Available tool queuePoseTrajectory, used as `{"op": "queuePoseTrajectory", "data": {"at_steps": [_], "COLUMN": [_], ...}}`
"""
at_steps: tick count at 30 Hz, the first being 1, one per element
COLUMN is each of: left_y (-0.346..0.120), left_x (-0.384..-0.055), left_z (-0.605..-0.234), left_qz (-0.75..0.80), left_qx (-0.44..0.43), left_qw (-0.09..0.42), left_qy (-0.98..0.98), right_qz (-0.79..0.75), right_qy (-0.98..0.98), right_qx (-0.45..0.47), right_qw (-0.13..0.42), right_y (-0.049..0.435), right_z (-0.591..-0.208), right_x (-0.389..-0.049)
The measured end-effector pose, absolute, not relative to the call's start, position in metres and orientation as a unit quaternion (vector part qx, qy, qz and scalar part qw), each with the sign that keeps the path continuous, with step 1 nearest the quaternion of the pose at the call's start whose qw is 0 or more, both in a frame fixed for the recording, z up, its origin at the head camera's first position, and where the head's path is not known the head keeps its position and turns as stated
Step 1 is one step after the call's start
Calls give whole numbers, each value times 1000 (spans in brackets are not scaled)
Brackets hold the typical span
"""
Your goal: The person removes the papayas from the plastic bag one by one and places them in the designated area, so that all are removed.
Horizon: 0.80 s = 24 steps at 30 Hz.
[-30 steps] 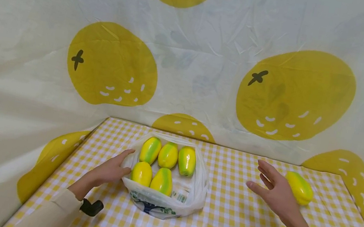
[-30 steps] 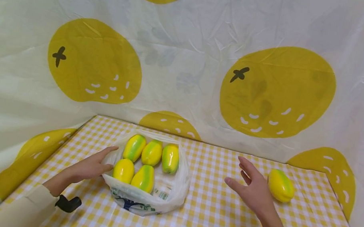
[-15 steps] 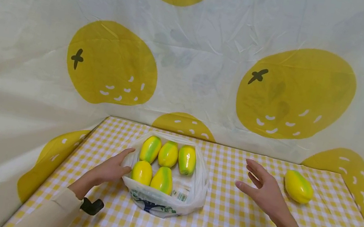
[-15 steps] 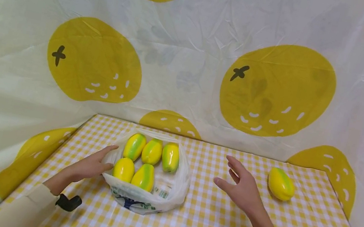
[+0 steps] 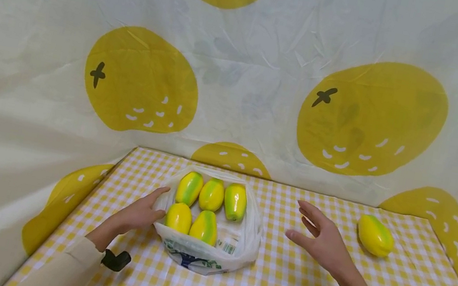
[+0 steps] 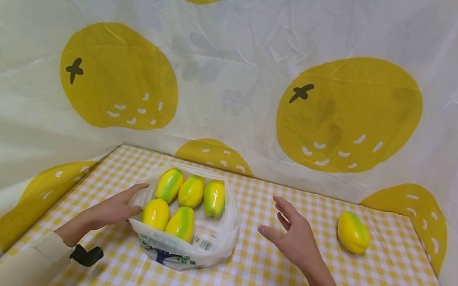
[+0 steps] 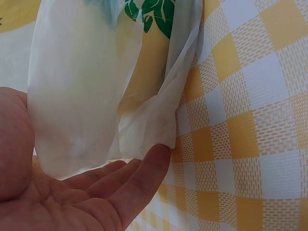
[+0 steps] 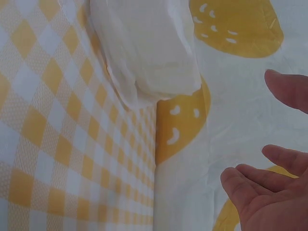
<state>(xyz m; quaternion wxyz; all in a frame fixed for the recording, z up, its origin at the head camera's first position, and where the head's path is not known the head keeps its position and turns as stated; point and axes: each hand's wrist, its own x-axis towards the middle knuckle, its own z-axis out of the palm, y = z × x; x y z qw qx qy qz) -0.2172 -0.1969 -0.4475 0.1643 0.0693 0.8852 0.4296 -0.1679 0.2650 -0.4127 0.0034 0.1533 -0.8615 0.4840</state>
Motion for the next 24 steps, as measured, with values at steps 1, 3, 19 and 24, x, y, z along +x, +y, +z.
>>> {"op": "queuePoseTrajectory", "data": {"at_steps": [1, 3, 19, 24], "left_y": [-197, -198, -197, -198], "left_x": [-217, -217, -218, -217], "left_z": [-448, -448, -448, -448], "left_qz": [430, 428, 424, 421], "left_qx": [70, 72, 78, 78], "left_qw": [164, 164, 160, 160], "left_qy": [885, 886, 888, 889], "right_qz": [485, 488, 497, 501], "right_qy": [-861, -859, -851, -845], "right_qx": [153, 156, 172, 186], "right_qw": [2, 1, -2, 1], "right_y": [263, 260, 237, 225], "right_z": [-413, -413, -422, -425], "right_x": [-168, -168, -166, -166]}}
